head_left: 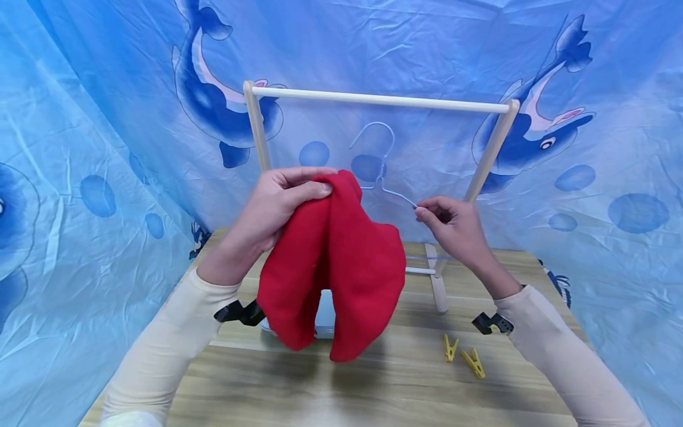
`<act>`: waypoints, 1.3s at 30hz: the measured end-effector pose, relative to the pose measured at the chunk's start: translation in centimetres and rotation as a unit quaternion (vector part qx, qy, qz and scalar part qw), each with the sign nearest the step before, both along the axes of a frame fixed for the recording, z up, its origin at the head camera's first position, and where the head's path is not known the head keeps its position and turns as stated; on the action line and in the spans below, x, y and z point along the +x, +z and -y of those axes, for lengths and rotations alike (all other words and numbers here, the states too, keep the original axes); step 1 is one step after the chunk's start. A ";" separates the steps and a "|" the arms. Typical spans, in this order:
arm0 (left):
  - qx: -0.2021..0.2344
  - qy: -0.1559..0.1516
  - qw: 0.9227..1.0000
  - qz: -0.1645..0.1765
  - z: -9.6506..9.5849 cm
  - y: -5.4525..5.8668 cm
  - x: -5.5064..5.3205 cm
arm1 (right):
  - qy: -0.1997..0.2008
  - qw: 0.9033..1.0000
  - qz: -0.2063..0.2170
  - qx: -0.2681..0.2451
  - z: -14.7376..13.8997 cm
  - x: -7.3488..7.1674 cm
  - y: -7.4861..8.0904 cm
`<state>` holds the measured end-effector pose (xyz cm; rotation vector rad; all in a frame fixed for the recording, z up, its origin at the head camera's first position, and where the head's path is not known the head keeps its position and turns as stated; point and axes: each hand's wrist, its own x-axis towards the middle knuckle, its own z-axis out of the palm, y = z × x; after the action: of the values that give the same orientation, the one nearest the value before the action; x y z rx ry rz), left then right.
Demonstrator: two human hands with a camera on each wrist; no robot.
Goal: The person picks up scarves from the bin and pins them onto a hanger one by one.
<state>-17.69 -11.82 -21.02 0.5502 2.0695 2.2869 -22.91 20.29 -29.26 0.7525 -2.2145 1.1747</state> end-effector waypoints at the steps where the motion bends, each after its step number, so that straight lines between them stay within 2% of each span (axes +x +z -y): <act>1: -0.002 0.004 1.000 0.001 -0.1 -0.2 -0.1 | 0.002 1.000 0.001 -0.001 0.1 0.1 0.0; 15: 0.015 0.013 1.000 0.008 -1.0 -2.2 -1.3 | 0.022 1.000 -0.007 -0.017 0.9 0.6 -0.3; 22: 0.023 0.024 0.999 0.019 -1.2 -3.8 -1.6 | 0.027 0.999 -0.010 -0.021 1.1 0.6 -0.5; 30: 0.020 0.038 0.999 0.008 -1.4 -5.4 -1.8 | 0.026 0.999 -0.010 -0.028 1.3 0.6 -0.9; 39: 0.016 0.041 0.999 0.015 -1.6 -6.0 -1.9 | 0.013 1.000 -0.006 -0.026 1.5 0.6 -1.1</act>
<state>-19.57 -10.22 -26.98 0.4374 2.0854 2.3601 -22.35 18.75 -30.33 0.7672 -2.1633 1.2319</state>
